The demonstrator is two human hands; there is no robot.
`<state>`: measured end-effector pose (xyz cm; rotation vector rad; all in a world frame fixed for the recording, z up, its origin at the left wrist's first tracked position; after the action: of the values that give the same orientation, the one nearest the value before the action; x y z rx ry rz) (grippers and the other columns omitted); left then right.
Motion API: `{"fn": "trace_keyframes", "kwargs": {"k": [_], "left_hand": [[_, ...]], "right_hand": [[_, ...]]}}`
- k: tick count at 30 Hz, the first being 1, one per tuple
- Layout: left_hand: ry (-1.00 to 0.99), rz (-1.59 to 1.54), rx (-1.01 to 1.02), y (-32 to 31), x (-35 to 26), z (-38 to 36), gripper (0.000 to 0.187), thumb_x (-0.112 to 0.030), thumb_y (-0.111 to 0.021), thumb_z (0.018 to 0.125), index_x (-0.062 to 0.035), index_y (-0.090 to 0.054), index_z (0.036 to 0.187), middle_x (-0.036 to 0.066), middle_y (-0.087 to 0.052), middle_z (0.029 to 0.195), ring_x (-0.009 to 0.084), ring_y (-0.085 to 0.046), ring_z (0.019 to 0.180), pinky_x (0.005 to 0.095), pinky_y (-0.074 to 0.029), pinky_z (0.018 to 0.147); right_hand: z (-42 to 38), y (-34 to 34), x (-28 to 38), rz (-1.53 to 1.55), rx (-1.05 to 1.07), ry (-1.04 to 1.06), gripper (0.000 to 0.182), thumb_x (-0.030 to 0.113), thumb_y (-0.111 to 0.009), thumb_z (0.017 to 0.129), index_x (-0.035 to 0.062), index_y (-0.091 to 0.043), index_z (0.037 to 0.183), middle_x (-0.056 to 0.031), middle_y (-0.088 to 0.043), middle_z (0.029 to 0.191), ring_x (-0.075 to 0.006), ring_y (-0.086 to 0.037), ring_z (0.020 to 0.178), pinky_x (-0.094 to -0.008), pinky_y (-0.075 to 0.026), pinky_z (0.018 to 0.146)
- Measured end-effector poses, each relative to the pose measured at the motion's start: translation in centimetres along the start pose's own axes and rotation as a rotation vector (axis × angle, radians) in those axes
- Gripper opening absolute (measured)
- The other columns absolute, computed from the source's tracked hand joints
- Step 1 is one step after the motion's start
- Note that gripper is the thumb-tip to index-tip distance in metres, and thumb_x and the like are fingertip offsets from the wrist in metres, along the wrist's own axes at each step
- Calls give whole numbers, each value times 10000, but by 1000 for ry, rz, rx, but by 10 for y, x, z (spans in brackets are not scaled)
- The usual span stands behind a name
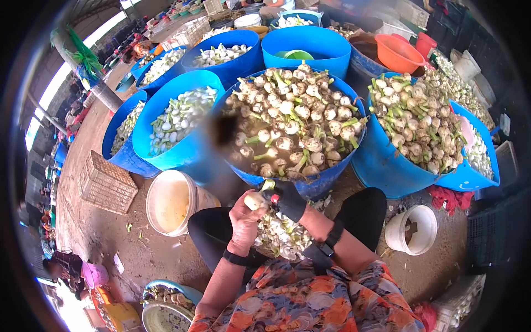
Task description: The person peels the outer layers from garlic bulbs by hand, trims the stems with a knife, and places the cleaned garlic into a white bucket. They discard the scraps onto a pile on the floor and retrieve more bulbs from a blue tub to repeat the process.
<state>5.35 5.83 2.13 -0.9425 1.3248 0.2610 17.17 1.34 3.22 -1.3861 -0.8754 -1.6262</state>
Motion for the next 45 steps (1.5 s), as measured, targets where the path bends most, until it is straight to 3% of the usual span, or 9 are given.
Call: {"fn": "trace_keyframes", "kwargs": {"k": [5,14,18,20,25,29,34,40,45], "left_hand": [[19,-115,-1,-8,-4,-1,539,-159,-725,720,-7,-475,1174,95,-591,1026,187,-592,883,303,-492,787],[584,-603,31,-7,65,-7,555,-566,-472,828,-59,-539,1043,108,-608,779,227,-574,579,315,-507,541],[388,-235,57,-15,51,-11,576,-559,-474,837,-39,-499,1083,110,-597,769,184,-566,559,273,-492,494],[-53,357,-96,-11,11,-9,606,-573,-469,839,-26,-464,1101,73,-569,692,132,-540,520,230,-434,437],[485,-267,163,-4,43,-14,548,-263,-763,685,19,-478,1059,41,-563,709,93,-515,516,212,-427,438],[74,168,-74,6,17,-7,492,-189,-736,704,23,-475,1064,60,-577,837,107,-538,591,219,-456,468],[137,153,-103,16,22,-9,465,-159,-724,698,16,-483,1055,75,-591,811,121,-558,593,218,-446,439],[424,-574,245,-19,38,-22,512,-257,-650,714,49,-475,1085,172,-579,781,213,-587,629,260,-444,438],[354,-448,-4,20,66,-10,426,-320,-573,812,25,-553,1061,187,-615,962,329,-592,875,416,-488,758]], "right_hand": [[-12,2,-9,244,79,-75,230,107,-611,766,2,-609,971,-63,-642,809,-96,-561,707,-270,-464,638],[-24,7,2,-369,4,156,410,60,-690,679,2,-572,1068,-123,-646,897,-191,-617,823,-316,-476,737],[-30,9,-10,-142,-56,82,365,33,-650,686,2,-582,1044,-108,-640,890,-191,-604,812,-316,-473,746],[-33,9,-18,-129,-32,79,342,27,-635,694,-2,-585,1031,-99,-638,873,-191,-601,792,-314,-474,743],[-35,17,-26,67,-61,-38,296,117,-655,748,-7,-600,1012,-61,-635,863,-119,-589,819,-274,-478,739],[-35,8,-12,33,-29,-7,316,108,-689,732,4,-605,1018,-65,-646,881,-121,-596,811,-281,-480,739],[-28,19,-9,-232,-104,18,315,69,-683,655,11,-611,957,-130,-643,834,-170,-606,740,-309,-477,686],[-15,39,-23,-356,-203,3,297,36,-659,635,3,-602,924,-152,-633,765,-236,-620,705,-326,-475,657],[-30,36,-22,-381,-90,5,297,23,-638,608,9,-613,904,-157,-635,763,-209,-617,702,-326,-469,651]]}}
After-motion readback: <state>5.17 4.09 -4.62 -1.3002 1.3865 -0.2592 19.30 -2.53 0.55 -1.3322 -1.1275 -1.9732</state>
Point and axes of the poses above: each hand's wrist, its own z-axis towards the middle knuckle, its own y-axis out of the back of the hand, x = y × z, the point moved 9 cm from there along z, towards the middle knuckle
